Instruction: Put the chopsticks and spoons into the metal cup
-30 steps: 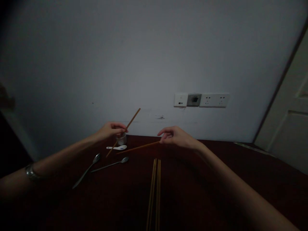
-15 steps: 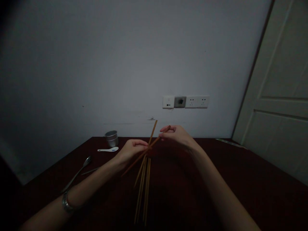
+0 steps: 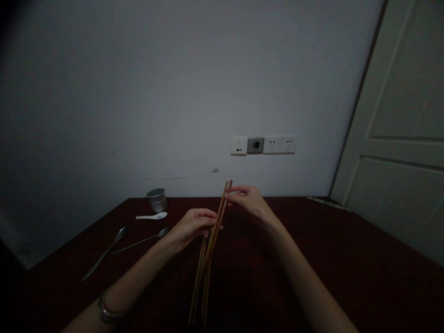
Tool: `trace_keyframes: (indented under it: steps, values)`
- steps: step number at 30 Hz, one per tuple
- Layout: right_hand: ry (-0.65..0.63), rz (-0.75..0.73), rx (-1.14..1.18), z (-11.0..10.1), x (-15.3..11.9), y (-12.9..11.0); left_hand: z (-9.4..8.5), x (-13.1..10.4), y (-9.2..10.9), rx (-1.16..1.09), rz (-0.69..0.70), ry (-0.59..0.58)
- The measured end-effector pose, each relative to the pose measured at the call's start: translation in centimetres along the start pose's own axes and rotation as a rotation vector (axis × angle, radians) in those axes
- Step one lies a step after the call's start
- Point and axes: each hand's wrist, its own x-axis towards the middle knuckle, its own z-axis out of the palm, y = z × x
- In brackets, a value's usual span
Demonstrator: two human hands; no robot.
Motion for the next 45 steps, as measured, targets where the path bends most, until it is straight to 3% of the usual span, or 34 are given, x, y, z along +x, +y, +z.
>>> trace_keyframes:
  steps: [24,45]
  values:
    - [-0.122,0.125,0.073,0.0,0.6,1.5,0.8,0.8,-2.1,0.156,0.081,0.086]
    - [-0.145,0.165,0.105,0.3,0.4,1.8,0.3,1.1,-2.6,0.165,0.084,-0.023]
